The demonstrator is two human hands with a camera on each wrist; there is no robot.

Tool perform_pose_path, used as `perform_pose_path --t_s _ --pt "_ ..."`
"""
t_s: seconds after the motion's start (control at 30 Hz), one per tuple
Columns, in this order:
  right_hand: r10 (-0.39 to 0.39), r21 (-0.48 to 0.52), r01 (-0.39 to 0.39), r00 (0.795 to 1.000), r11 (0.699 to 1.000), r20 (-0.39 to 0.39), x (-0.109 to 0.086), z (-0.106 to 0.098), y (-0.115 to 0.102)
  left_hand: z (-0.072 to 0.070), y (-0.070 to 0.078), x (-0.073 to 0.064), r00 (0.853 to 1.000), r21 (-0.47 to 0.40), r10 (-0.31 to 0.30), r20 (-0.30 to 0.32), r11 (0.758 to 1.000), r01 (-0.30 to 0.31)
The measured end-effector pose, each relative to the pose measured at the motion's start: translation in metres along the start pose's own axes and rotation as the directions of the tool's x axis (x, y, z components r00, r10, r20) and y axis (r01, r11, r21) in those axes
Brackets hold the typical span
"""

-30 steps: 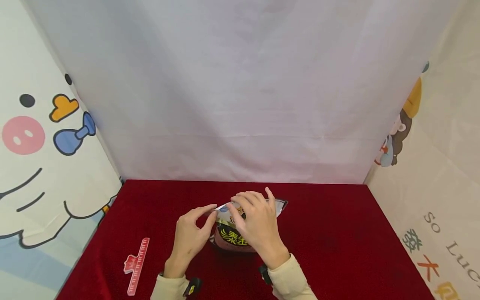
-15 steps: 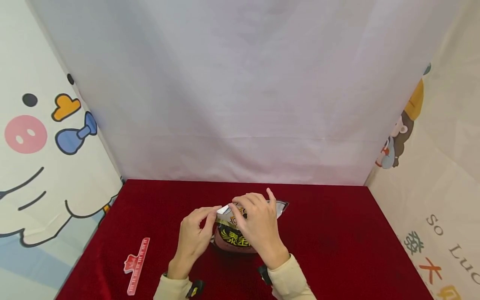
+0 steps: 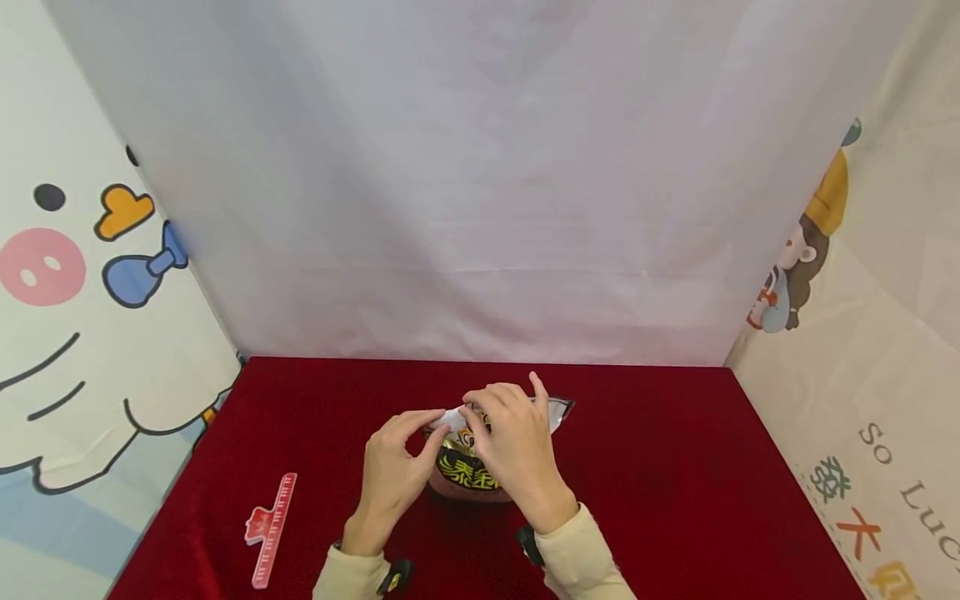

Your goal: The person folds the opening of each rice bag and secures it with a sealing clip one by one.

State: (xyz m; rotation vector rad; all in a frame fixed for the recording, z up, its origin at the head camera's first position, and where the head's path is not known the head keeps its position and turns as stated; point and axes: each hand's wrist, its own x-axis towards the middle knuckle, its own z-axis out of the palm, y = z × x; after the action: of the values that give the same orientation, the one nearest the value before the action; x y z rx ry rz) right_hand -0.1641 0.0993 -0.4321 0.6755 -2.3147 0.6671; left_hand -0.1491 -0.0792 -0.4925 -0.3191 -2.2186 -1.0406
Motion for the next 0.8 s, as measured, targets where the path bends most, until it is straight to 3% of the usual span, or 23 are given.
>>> perform_pose_path --t_s 0.47,0.8 --pt "-0.021 -0.006 0.021 1.0 1.0 0.003 0.002 0.0026 0.0006 -0.0029 -0.0036 0.0012 0.998 0.104 -0.062 0.028 0.993 0.059" --pt "-0.009 -0.001 0.009 1.0 1.0 0.011 0.0027 0.0035 0.0012 0.0006 -0.0002 0.0007 0.998 0.062 -0.051 0.021 0.997 0.049"
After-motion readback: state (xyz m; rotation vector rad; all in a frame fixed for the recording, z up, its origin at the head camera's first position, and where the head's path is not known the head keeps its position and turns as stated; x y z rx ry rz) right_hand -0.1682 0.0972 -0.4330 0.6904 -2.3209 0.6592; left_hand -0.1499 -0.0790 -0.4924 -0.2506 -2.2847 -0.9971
